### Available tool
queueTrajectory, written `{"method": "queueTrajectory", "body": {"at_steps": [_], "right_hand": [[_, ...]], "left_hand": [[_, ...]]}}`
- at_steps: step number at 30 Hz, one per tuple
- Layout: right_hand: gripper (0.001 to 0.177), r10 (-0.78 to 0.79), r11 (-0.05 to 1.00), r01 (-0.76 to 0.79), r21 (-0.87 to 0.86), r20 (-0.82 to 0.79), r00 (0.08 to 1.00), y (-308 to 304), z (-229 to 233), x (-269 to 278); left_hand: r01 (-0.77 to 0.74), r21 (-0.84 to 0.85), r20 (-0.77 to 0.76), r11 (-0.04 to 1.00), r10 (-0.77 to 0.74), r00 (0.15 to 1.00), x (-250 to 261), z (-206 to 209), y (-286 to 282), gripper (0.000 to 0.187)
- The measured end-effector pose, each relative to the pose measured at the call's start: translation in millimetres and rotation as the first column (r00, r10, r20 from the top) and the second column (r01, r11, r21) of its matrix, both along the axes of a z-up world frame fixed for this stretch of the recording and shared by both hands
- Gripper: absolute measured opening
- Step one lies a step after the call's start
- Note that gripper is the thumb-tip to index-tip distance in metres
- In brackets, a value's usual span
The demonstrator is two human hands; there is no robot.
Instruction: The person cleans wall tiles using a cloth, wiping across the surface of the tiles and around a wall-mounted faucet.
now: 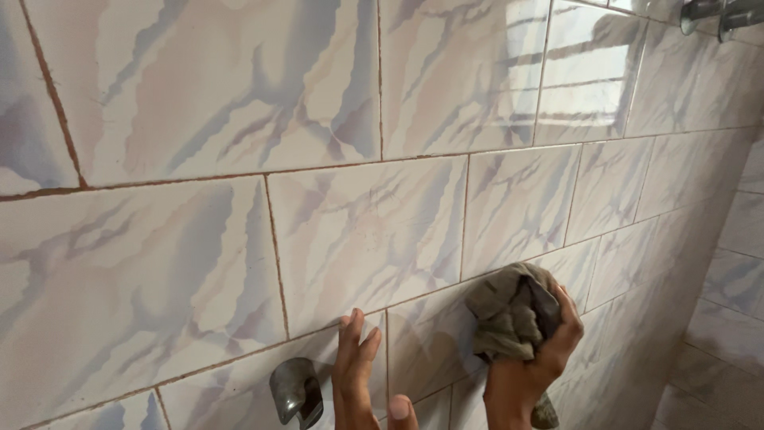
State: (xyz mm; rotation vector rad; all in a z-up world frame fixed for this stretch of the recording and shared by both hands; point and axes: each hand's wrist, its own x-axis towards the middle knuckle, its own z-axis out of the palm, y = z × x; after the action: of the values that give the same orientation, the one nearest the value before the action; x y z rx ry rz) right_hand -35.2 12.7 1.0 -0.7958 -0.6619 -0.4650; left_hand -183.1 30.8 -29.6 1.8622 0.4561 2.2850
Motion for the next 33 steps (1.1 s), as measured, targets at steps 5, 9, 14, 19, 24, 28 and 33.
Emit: {"method": "queueTrajectory", "body": {"at_steps": [5, 9, 14, 19, 24, 28, 33], "right_hand": [[0.053, -0.273, 0.947, 0.299, -0.117, 0.199, 0.941, -11.2, 23.3, -43.0], [0.062, -0.188, 0.968, 0.239, -0.075, 0.416, 0.890, -19.2, 17.6, -73.3], [0.049, -0.035, 0.962, 0.146, -0.231, 0.427, 0.904, -20.2, -38.5, -89.1], [0.032, -0.240, 0.950, 0.308, -0.055, 0.501, 0.831, 18.7, -101.6, -43.5], [0.042, -0.281, 0.933, 0.359, -0.031, 0.563, 0.777, 19.3, -131.6, 13.3], [0.048, -0.189, 0.960, 0.241, -0.141, 0.305, 0.933, 10.9, -122.9, 21.3], [0.053, -0.015, 0.999, 0.018, -0.041, 0.073, 0.997, 2.4, -60.9, 14.2]], "left_hand": [[-0.025, -0.083, -0.008, 0.996, 0.024, 1.000, 3.0, -1.7, 2.7, 0.069], [0.000, -0.107, -0.049, 0.994, -0.005, 0.999, -1.7, -5.3, 4.7, 0.072], [-0.039, -0.079, -0.093, 0.996, 0.032, 0.995, -10.3, -4.4, 9.1, 0.067], [-0.025, -0.108, -0.052, 0.994, 0.020, 0.998, -5.8, -3.2, -2.7, 0.066], [-0.009, -0.056, -0.023, 0.998, 0.008, 1.000, -4.1, 1.2, -1.7, 0.065], [-0.026, -0.043, -0.034, 0.999, 0.025, 0.999, -7.7, 2.0, -6.0, 0.060], [-0.035, -0.042, -0.129, 0.999, 0.029, 0.991, -17.4, 7.3, -16.9, 0.058]]}}
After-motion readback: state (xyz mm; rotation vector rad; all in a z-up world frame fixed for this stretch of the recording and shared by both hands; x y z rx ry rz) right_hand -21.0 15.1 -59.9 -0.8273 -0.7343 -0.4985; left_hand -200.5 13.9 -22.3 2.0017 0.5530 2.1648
